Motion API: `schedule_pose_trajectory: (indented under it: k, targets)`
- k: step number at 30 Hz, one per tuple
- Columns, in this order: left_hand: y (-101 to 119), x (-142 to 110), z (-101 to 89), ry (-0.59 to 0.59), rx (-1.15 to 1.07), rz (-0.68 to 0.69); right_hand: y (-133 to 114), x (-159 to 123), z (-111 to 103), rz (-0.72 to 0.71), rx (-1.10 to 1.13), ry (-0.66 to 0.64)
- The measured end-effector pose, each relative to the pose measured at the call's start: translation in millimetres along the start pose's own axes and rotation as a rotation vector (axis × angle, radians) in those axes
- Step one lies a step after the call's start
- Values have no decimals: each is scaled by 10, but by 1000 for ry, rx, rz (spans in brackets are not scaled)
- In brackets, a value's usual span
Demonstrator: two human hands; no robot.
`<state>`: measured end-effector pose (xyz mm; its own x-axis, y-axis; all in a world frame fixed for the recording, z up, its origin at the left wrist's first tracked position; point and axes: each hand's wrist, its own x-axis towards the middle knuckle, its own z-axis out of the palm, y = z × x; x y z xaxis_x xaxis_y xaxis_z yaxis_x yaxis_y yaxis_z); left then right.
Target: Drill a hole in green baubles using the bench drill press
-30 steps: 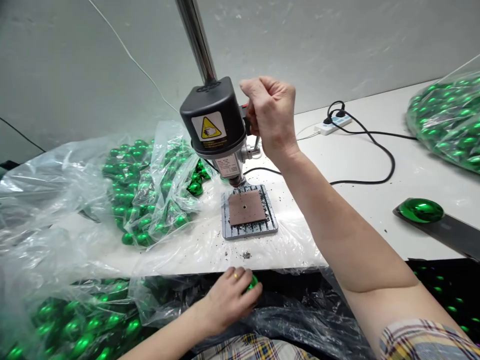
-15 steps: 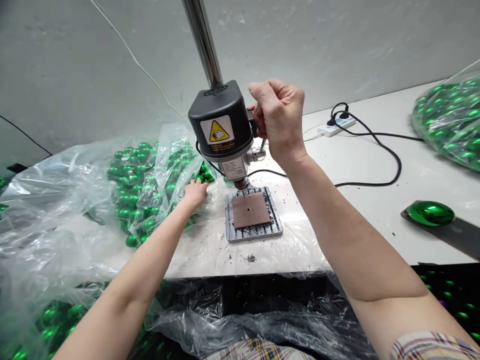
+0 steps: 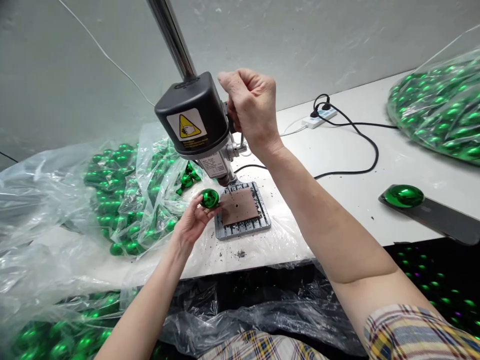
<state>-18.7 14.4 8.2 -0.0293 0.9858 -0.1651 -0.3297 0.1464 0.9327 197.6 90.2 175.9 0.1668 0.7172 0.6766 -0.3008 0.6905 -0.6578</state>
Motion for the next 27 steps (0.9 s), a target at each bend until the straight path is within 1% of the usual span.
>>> schedule_pose_trajectory:
  k: [2,4,6,9,14,17,20,24,27]
  targets:
    - [-166,-17,56,30,4,13,18,14,-8,-7,-18,-12]
    - [-288,10,108,83,84,107,33,27,-10,0,-41,-8]
    - [-359,49,166,107,199,210,34,33,0,5,-50,3]
    - [-398,88,247,71,330,281,-4,25,38,25,-39,25]
    - [-448,101,281,29,443,301,-106,-7,100,73,-16,79]
    - [-493,92,270,37,570,365,-83,2,84,56,-20,74]
    - [-523,78,279,68,711,448,-6,38,41,22,-40,38]
    - [-533,74,306,86,744,459,43,47,6,-20,-63,-4]
    - [-535,79,316,96,730,451,5,-42,-4,-60,-48,-4]
